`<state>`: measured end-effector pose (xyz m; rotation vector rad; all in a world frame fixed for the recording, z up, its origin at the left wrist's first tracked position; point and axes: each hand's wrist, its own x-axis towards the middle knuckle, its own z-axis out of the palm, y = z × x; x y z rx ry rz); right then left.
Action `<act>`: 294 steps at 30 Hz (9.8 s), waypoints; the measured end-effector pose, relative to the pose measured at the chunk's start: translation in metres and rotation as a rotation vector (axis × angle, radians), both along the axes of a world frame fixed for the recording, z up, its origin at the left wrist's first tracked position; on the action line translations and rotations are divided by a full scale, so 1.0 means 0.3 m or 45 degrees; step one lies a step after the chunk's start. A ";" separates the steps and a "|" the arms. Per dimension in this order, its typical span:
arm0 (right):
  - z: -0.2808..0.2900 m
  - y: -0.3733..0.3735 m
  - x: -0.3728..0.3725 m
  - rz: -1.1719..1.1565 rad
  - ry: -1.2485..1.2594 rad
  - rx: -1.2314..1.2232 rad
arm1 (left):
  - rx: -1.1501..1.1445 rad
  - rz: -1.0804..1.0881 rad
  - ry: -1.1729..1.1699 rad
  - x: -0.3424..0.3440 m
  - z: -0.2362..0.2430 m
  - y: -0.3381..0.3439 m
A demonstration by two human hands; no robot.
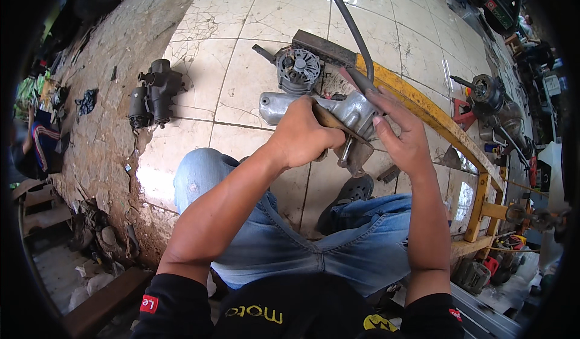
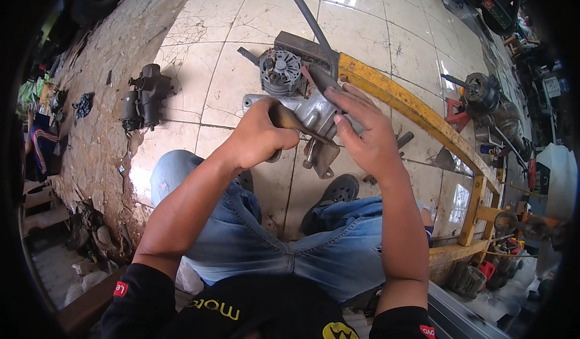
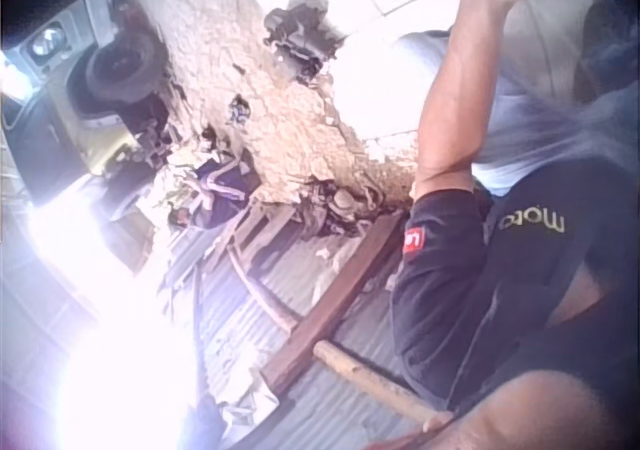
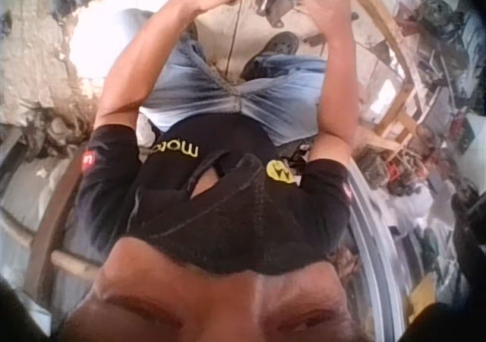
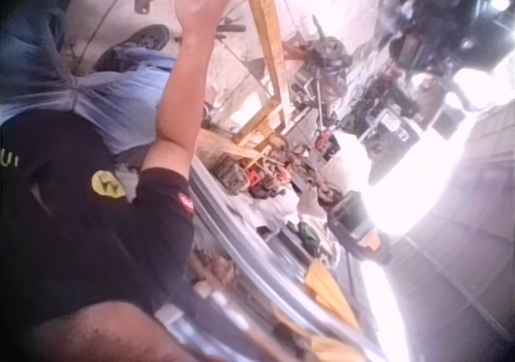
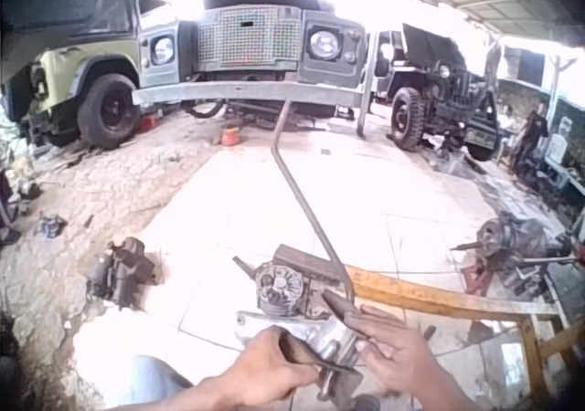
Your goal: The person sits on the workshop floor and uses a metal rod and a small tool to manipulate and clean a cylindrical mechanical component. They repeatedly insert the rod into the component and scrape its interior, then wipe the exterior with a cloth.
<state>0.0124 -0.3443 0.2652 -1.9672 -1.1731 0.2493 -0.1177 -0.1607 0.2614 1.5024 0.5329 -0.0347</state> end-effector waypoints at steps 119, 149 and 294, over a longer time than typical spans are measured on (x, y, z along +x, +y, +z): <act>-0.080 -0.005 0.036 -0.324 0.904 0.057 | 0.124 0.023 -0.202 0.129 -0.128 0.004; 0.007 -0.002 0.009 -0.403 1.113 0.088 | 0.100 0.037 -0.117 0.115 -0.100 -0.004; -0.035 0.043 -0.036 -0.264 0.804 0.544 | -0.145 -0.231 -0.612 0.146 -0.051 0.124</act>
